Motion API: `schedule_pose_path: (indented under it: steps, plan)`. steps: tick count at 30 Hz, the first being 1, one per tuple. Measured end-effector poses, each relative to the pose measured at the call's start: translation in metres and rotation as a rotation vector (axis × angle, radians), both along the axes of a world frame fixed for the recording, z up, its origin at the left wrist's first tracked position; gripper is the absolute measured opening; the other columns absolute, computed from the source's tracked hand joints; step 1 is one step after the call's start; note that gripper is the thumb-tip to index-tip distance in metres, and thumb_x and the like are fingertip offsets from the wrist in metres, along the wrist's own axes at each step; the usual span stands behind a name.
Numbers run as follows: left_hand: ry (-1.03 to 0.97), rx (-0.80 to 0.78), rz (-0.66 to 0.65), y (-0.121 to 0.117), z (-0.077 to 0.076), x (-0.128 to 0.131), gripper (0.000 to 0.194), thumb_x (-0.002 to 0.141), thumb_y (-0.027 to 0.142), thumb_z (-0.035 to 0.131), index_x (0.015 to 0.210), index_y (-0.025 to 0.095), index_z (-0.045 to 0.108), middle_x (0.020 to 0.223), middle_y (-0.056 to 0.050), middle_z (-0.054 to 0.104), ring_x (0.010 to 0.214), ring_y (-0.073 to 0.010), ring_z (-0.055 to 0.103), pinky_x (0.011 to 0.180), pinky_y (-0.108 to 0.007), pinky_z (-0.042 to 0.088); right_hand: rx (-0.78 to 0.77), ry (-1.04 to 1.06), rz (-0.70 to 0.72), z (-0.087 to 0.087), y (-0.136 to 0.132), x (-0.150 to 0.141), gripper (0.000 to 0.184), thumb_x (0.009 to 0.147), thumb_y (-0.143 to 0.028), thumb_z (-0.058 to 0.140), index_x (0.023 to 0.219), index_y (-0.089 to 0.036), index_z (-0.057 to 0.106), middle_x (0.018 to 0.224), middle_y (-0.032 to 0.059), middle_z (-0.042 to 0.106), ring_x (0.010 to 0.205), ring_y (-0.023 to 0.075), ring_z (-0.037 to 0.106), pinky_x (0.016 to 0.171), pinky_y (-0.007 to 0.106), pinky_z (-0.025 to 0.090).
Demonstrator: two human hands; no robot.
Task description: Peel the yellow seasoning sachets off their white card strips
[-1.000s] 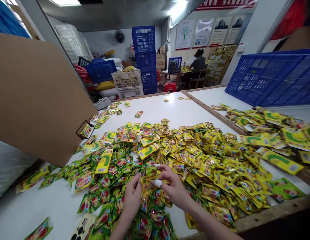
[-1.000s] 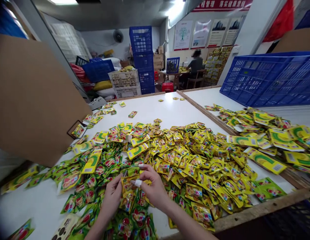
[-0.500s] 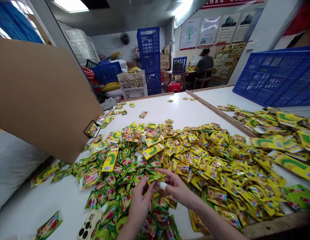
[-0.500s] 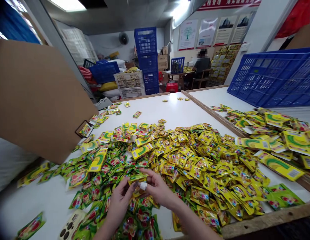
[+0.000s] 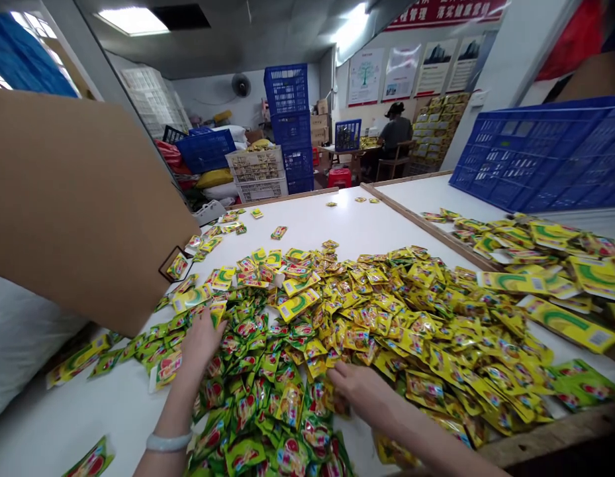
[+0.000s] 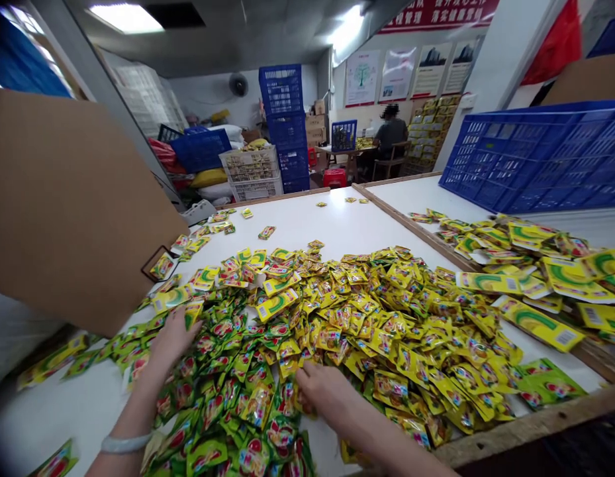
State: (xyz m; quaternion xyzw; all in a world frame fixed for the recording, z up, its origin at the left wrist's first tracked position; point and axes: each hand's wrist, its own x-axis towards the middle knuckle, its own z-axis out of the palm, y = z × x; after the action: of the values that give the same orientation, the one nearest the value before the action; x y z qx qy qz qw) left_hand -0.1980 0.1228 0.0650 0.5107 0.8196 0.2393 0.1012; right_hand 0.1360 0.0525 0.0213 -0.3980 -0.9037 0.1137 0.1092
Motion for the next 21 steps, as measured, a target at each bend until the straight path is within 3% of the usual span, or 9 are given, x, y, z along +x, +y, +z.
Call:
schedule_pose_path:
  steps: [3, 6, 7, 8, 11, 14, 16, 21]
  plan:
    - [-0.131, 0.040, -0.036, -0.026, 0.008, 0.015, 0.063, 0.071, 0.031, 0.044, 0.128, 0.007, 0.035, 0.124, -0.022, 0.049, 0.113, -0.0365, 0.048, 0.090, -0.050, 0.039, -0.103, 0.239, -0.059, 0.024, 0.010, 0.012, 0.014, 0.082, -0.007, 0.044, 0.086, -0.017, 0.052, 0.084, 0.0042, 0.058, 0.072, 0.0141, 0.057, 0.061, 0.023, 0.046]
    - [-0.365, 0.013, -0.135, -0.060, 0.013, 0.059, 0.048, 0.074, 0.037, 0.040, 0.113, 0.011, 0.051, 0.096, -0.011, 0.066, 0.085, -0.0261, 0.063, 0.072, -0.037, 0.051, -0.503, 0.759, -0.116, 0.054, 0.014, 0.008, 0.007, 0.088, -0.024, 0.044, 0.091, -0.020, 0.049, 0.069, -0.0025, 0.050, 0.052, 0.0088, 0.051, 0.046, 0.019, 0.043]
    - [-0.487, -0.013, -0.220, -0.071, 0.014, 0.077, 0.044, 0.075, 0.040, 0.042, 0.107, 0.013, 0.055, 0.088, -0.008, 0.068, 0.079, -0.0230, 0.064, 0.069, -0.033, 0.051, -0.635, 0.921, -0.126, 0.063, 0.014, 0.003, 0.010, 0.087, -0.028, 0.047, 0.094, -0.021, 0.048, 0.064, -0.0046, 0.047, 0.044, 0.0072, 0.046, 0.040, 0.018, 0.039]
    - [-0.744, -0.066, -0.338, -0.081, 0.014, 0.096, 0.043, 0.074, 0.043, 0.047, 0.104, 0.014, 0.056, 0.085, -0.008, 0.068, 0.077, -0.0229, 0.064, 0.068, -0.033, 0.051, -0.722, 1.041, -0.126, 0.071, 0.013, -0.004, 0.014, 0.085, -0.030, 0.050, 0.097, -0.022, 0.047, 0.062, -0.0061, 0.044, 0.040, 0.0060, 0.043, 0.036, 0.017, 0.036]
    - [-1.208, -0.129, -0.493, -0.103, 0.013, 0.143, 0.040, 0.064, 0.041, 0.067, 0.092, 0.015, 0.059, 0.076, -0.005, 0.065, 0.072, -0.0200, 0.061, 0.064, -0.029, 0.049, -0.712, 1.214, -0.088, 0.090, 0.009, -0.024, 0.019, 0.082, -0.030, 0.055, 0.098, -0.023, 0.049, 0.068, -0.0045, 0.048, 0.041, 0.0051, 0.042, 0.036, 0.017, 0.036]
    - [-1.280, -0.116, -0.481, -0.111, 0.014, 0.162, 0.034, 0.058, 0.034, 0.075, 0.081, 0.015, 0.057, 0.067, 0.001, 0.059, 0.062, -0.0138, 0.054, 0.059, -0.024, 0.045, -0.441, 1.117, 0.051, 0.100, 0.007, -0.030, 0.017, 0.080, -0.019, 0.054, 0.096, -0.022, 0.055, 0.087, 0.0026, 0.055, 0.068, 0.0123, 0.055, 0.060, 0.024, 0.048]
    - [-1.264, -0.091, -0.495, -0.112, 0.016, 0.163, 0.034, 0.057, 0.030, 0.076, 0.081, 0.015, 0.057, 0.069, 0.001, 0.059, 0.064, -0.0130, 0.053, 0.063, -0.024, 0.045, -0.301, 0.957, 0.139, 0.104, 0.007, -0.025, 0.023, 0.077, -0.008, 0.050, 0.095, -0.020, 0.057, 0.093, 0.0054, 0.057, 0.086, 0.0170, 0.054, 0.075, 0.029, 0.046]
    - [-1.149, -0.123, -0.652, -0.113, 0.019, 0.163, 0.031, 0.064, 0.020, 0.069, 0.091, 0.015, 0.056, 0.075, 0.001, 0.059, 0.067, -0.0124, 0.051, 0.065, -0.024, 0.044, -0.320, 0.476, 0.174, 0.118, 0.001, -0.007, 0.041, 0.067, 0.004, 0.043, 0.095, -0.020, 0.058, 0.090, 0.0029, 0.056, 0.084, 0.0152, 0.053, 0.074, 0.025, 0.042]
